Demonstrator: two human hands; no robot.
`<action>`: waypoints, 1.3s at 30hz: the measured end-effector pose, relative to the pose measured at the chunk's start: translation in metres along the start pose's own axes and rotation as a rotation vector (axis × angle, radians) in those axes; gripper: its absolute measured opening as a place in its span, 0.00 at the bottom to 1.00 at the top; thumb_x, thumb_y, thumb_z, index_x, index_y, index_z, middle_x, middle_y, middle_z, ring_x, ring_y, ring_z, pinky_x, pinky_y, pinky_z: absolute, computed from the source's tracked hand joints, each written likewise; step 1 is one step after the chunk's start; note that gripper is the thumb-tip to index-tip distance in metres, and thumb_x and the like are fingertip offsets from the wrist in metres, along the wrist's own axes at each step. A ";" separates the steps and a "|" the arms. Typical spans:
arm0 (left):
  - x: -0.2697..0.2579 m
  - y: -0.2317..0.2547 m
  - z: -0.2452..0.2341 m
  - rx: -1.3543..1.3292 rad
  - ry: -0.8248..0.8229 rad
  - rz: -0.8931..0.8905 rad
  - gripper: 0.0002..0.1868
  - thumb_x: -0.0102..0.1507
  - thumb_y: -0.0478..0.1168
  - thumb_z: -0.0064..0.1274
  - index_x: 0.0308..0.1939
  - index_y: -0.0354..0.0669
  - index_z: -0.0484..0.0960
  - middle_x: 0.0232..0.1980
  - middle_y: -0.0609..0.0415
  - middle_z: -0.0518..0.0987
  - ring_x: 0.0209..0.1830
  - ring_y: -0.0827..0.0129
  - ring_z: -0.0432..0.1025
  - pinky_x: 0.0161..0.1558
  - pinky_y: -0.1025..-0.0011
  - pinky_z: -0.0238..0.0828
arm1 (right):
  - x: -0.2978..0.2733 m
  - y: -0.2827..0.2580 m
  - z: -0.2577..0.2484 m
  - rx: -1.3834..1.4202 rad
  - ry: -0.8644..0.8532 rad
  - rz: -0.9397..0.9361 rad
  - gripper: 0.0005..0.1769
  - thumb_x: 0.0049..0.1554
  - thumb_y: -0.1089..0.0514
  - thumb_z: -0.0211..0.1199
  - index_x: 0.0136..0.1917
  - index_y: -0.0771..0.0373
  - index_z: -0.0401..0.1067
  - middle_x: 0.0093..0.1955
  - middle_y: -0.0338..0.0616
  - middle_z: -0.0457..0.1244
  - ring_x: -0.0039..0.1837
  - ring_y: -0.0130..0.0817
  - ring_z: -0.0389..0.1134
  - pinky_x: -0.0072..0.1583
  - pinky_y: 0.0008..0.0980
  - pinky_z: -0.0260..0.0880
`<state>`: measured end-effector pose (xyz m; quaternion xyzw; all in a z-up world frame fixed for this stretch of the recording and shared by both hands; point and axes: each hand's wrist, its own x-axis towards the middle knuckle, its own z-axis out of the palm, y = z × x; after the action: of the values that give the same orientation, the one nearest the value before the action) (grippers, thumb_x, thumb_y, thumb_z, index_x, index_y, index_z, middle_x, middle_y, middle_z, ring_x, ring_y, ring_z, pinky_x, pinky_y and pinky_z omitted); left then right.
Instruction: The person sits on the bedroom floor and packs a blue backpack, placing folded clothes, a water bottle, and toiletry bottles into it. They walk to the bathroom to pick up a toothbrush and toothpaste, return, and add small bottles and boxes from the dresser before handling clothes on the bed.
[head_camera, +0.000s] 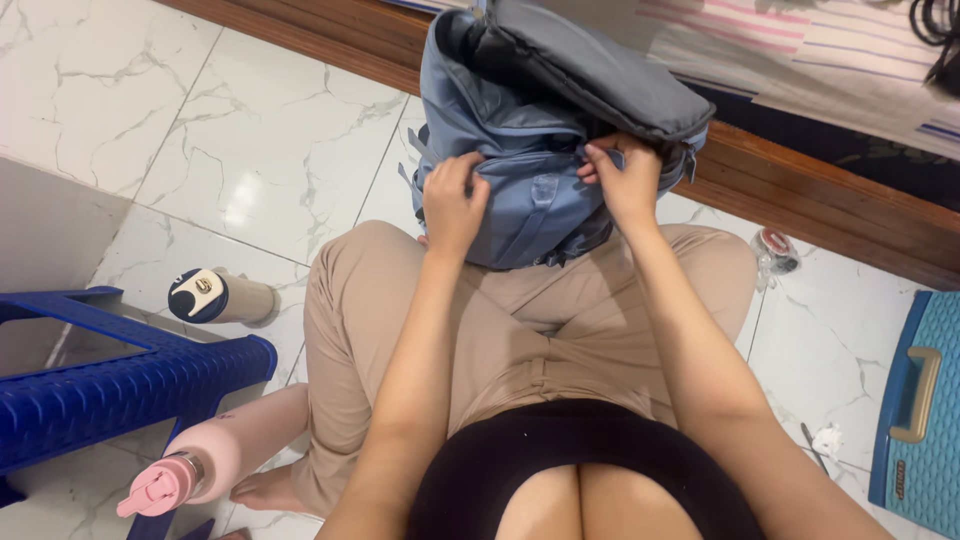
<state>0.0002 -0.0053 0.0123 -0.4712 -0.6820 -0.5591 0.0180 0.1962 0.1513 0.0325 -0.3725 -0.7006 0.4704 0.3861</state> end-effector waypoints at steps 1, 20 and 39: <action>0.001 0.006 -0.003 0.047 -0.009 0.062 0.12 0.59 0.32 0.56 0.47 0.41 0.83 0.41 0.52 0.79 0.45 0.58 0.72 0.51 0.61 0.66 | -0.006 -0.002 -0.003 0.011 -0.042 0.008 0.07 0.64 0.66 0.63 0.50 0.76 0.74 0.42 0.47 0.69 0.41 0.28 0.74 0.42 0.24 0.75; 0.008 0.053 -0.019 0.249 -0.189 0.206 0.09 0.59 0.36 0.62 0.43 0.51 0.85 0.41 0.61 0.78 0.47 0.62 0.71 0.59 0.54 0.57 | -0.071 -0.014 -0.067 -0.292 0.059 -0.093 0.03 0.64 0.69 0.64 0.49 0.74 0.74 0.44 0.48 0.70 0.43 0.28 0.75 0.44 0.24 0.73; -0.012 0.062 0.027 0.172 -0.420 0.368 0.07 0.63 0.42 0.59 0.43 0.47 0.85 0.34 0.52 0.83 0.29 0.54 0.77 0.30 0.60 0.71 | -0.099 0.072 -0.036 -0.025 0.043 0.179 0.06 0.64 0.69 0.58 0.52 0.73 0.75 0.41 0.44 0.68 0.39 0.29 0.71 0.42 0.26 0.72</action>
<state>0.0614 0.0037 0.0419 -0.6892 -0.6187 -0.3768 0.0171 0.2823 0.0971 -0.0453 -0.4485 -0.6617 0.4862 0.3530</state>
